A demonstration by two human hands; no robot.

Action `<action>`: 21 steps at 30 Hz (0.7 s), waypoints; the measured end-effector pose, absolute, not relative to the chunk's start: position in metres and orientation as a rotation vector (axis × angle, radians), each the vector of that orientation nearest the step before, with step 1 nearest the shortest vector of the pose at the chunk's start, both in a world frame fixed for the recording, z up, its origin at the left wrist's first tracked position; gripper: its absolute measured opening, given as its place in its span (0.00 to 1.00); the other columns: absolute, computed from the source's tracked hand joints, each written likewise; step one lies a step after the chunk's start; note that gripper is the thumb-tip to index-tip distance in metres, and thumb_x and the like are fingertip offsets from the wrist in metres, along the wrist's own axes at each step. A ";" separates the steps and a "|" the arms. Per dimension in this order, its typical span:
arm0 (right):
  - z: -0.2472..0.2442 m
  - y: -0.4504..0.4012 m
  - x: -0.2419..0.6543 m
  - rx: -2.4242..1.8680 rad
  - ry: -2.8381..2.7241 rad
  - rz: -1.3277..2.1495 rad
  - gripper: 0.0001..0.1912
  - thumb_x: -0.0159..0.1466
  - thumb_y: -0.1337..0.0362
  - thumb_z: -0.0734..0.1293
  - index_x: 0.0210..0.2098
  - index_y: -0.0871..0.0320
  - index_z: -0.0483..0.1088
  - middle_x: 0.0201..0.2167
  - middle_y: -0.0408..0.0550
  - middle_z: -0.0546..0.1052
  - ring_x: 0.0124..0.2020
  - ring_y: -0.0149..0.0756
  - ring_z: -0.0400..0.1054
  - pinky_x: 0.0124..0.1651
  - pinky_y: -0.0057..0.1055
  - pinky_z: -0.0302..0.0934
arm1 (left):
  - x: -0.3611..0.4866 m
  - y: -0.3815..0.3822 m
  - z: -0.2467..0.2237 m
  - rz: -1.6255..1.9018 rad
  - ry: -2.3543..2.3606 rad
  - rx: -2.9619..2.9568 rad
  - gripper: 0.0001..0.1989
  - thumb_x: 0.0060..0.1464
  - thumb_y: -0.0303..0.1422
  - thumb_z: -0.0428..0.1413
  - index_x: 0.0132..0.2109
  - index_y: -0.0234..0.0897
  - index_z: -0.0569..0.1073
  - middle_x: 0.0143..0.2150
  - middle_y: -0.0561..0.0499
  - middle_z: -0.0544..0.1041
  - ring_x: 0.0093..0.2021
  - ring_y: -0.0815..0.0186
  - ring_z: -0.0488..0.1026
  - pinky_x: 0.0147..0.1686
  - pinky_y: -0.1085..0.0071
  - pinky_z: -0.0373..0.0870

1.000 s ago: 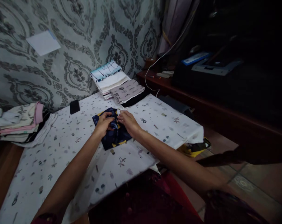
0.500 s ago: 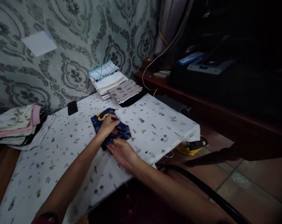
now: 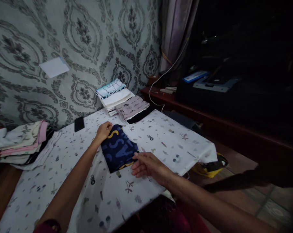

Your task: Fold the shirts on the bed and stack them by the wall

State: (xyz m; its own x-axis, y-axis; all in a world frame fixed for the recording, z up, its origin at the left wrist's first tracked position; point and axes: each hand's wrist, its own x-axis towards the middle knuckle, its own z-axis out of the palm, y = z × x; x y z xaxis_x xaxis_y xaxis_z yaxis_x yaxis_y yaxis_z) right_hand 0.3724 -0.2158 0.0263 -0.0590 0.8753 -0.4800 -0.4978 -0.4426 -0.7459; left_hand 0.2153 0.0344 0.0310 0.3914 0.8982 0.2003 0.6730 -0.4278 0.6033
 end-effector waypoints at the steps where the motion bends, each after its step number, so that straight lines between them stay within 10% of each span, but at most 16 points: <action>1: 0.028 -0.211 0.376 -1.221 -0.512 1.691 0.14 0.65 0.54 0.69 0.33 0.60 0.68 0.22 0.48 0.78 0.22 0.35 0.76 0.26 0.27 0.70 | 0.219 0.038 0.028 0.706 1.347 2.261 0.03 0.53 0.30 0.56 0.34 0.41 0.74 0.34 0.50 0.79 0.41 0.59 0.75 0.45 0.65 0.70; 21: 0.011 -0.186 0.398 -1.473 -0.857 1.442 0.09 0.56 0.73 0.65 0.30 0.55 0.61 0.15 0.36 0.72 0.15 0.31 0.70 0.16 0.22 0.63 | 0.224 0.041 0.002 0.659 1.347 2.422 0.11 0.57 0.28 0.53 0.47 0.39 0.72 0.49 0.43 0.76 0.54 0.54 0.69 0.57 0.57 0.63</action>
